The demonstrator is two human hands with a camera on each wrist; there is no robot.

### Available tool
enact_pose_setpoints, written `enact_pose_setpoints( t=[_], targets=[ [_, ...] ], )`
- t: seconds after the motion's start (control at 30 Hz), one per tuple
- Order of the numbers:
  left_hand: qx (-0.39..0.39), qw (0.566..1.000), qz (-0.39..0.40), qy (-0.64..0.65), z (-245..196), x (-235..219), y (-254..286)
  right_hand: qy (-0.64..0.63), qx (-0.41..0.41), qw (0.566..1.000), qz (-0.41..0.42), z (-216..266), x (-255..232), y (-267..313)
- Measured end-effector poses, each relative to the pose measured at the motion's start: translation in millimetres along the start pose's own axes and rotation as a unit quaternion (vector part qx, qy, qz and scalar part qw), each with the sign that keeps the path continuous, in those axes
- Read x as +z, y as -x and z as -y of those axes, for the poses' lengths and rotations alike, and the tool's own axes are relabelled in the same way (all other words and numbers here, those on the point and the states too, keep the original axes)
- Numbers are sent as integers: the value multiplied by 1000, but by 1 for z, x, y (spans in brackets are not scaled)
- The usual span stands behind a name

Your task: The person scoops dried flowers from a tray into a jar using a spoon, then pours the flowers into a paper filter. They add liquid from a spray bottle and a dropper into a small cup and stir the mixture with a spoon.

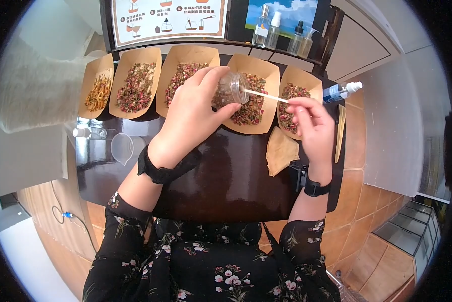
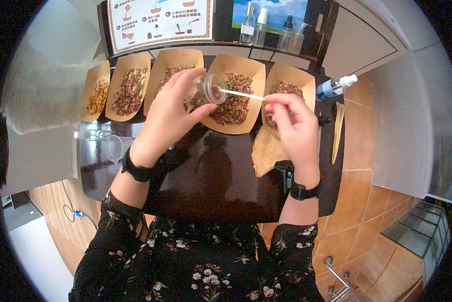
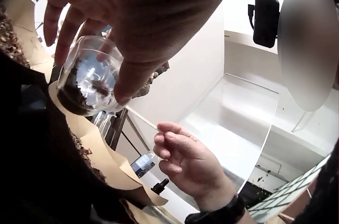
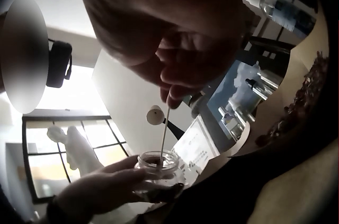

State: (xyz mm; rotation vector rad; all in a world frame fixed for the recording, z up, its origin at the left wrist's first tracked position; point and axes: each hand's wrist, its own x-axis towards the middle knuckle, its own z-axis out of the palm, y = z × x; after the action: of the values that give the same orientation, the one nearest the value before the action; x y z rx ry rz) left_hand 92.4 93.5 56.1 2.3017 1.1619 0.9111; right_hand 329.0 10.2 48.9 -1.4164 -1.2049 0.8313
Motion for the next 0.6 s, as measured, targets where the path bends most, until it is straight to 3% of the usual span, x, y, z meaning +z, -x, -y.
enact_pose_setpoints(
  t=[0.03, 0.1, 0.17, 0.23, 0.3, 0.43, 0.57, 0.6],
  targets=[
    [11, 1000, -5, -7, 0, 1, 0, 0, 0, 1000, 0, -1, 0, -1],
    [5, 1000, 2, 3, 0, -1, 0, 103, -104, 989, 33, -2, 1, -3],
    [-1, 1000, 8, 14, -1, -2, -1, 90, -103, 991, 12, -4, -5, -2],
    [-18, 1000, 17, -3, 0, -4, -1, 5, -93, 993, -70, -7, -9, -2],
    [-20, 1000, 18, -5, 0, -5, -1, 10, -115, 991, -72, -9, -9, -5],
    [-34, 999, 29, 1, -1, -5, -1, 85, -26, 992, -92, -26, -9, -6],
    [-33, 999, 28, 0, 0, -5, -1, 131, 8, 991, -34, -34, -5, -8],
    [-32, 999, 29, -1, -1, -5, -1, 90, 70, 994, 0, -27, -2, -8]
  ],
)
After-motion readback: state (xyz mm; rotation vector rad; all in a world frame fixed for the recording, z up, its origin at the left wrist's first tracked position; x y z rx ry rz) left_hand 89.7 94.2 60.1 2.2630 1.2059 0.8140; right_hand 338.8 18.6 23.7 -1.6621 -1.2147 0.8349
